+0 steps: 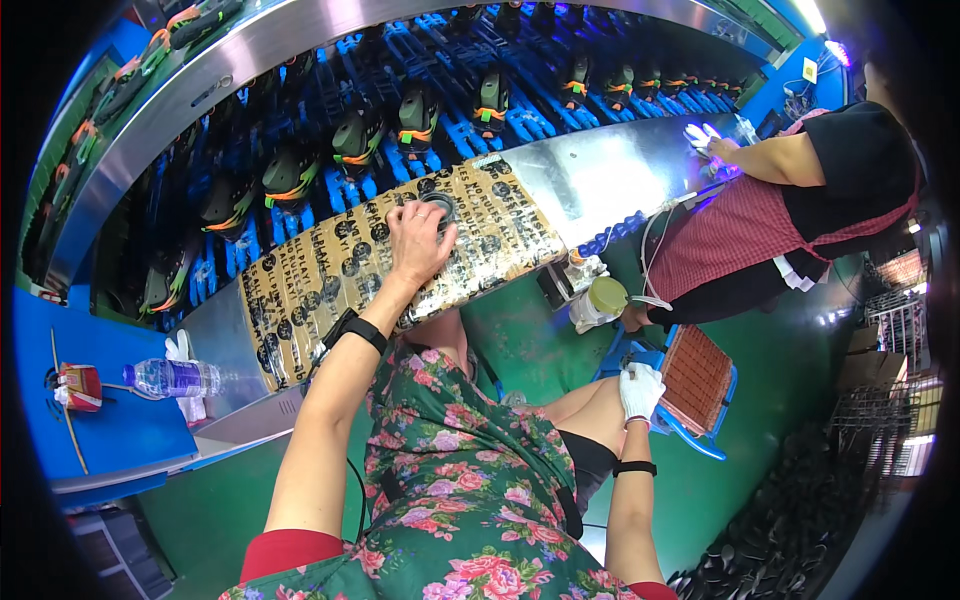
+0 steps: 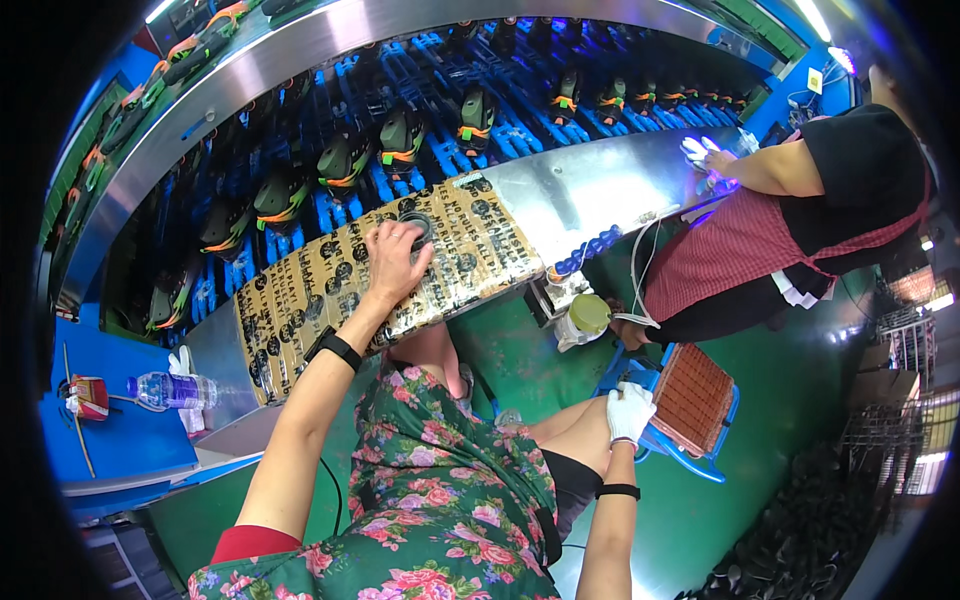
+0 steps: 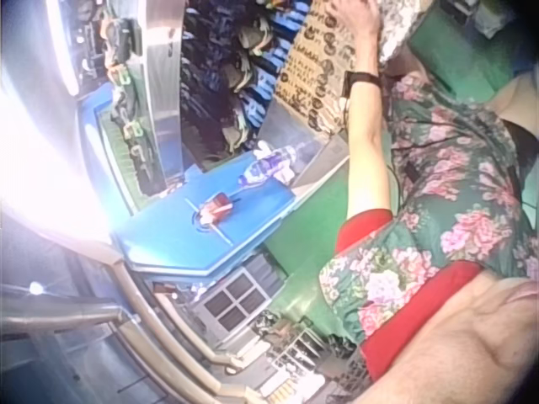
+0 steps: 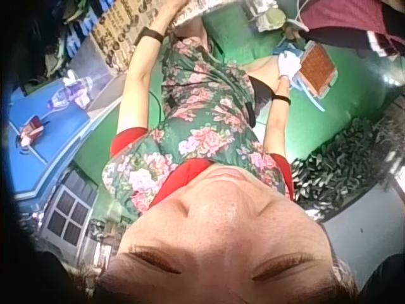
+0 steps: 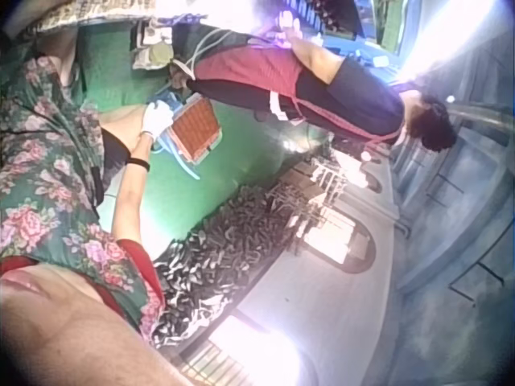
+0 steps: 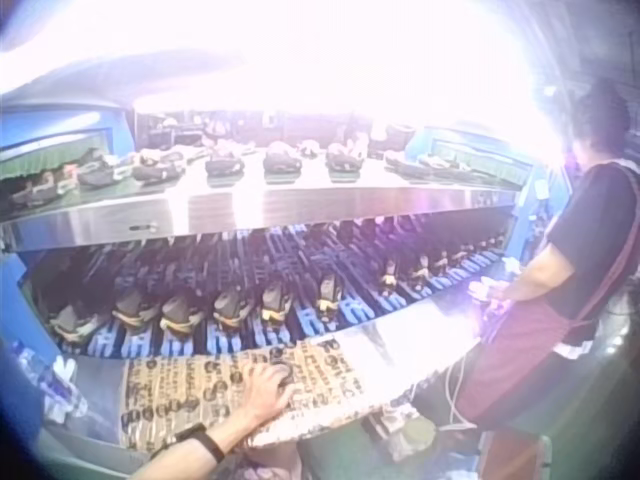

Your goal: Inspecting and handling small round black shoe components at an assembly line.

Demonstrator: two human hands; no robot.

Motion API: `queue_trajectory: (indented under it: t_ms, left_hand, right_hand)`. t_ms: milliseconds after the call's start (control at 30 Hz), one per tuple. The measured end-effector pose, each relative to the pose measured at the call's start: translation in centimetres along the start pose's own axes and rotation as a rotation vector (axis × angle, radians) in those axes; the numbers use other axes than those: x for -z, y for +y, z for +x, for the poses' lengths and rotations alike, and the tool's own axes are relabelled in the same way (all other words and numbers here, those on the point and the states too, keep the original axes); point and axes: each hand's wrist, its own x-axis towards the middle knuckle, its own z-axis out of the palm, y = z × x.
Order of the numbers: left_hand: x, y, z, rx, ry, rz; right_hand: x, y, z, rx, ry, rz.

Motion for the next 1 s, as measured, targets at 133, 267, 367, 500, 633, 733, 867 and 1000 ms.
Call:
queue_trajectory:
  t_ms: [133,267,367,500,633,733,867,1000]
  left_hand:
    - [-0.7,-0.3,-0.1,-0.028,-0.003,0.06]
    - [-0.9,-0.4,-0.1,-0.022,-0.007,0.037]
    - [-0.7,-0.2,-0.1,-0.034,0.001,0.04]
    - [-0.1,0.5,0.2,-0.008,0.05,0.03]
    - [-0.1,0.1,0.0,0.034,-0.1,0.04]
    - [-0.3,-0.1,-0.2,0.021,-0.065,0.036]
    - [0.0,0.7,0.4,0.009,0.057,-0.03]
    - [0.0,0.3,0.1,0.047,-0.075,0.003]
  right_hand:
    - [-0.2,0.2,-0.1,0.005,0.01,-0.001]
    - [-0.2,0.2,-0.1,0.002,0.023,0.002]
    - [0.0,-0.2,0.1,-0.011,-0.013,0.009]
    - [0.3,-0.2,0.1,-0.048,-0.073,0.02]
    - [0.3,-0.4,0.0,-0.043,-0.055,0.04]
    - [0.4,-0.5,-0.1,-0.039,-0.056,0.021]
    - [0.5,-0.3,-0.1,-0.046,-0.032,0.044]
    - [0.5,-0.5,0.0,-0.022,-0.025,0.045]
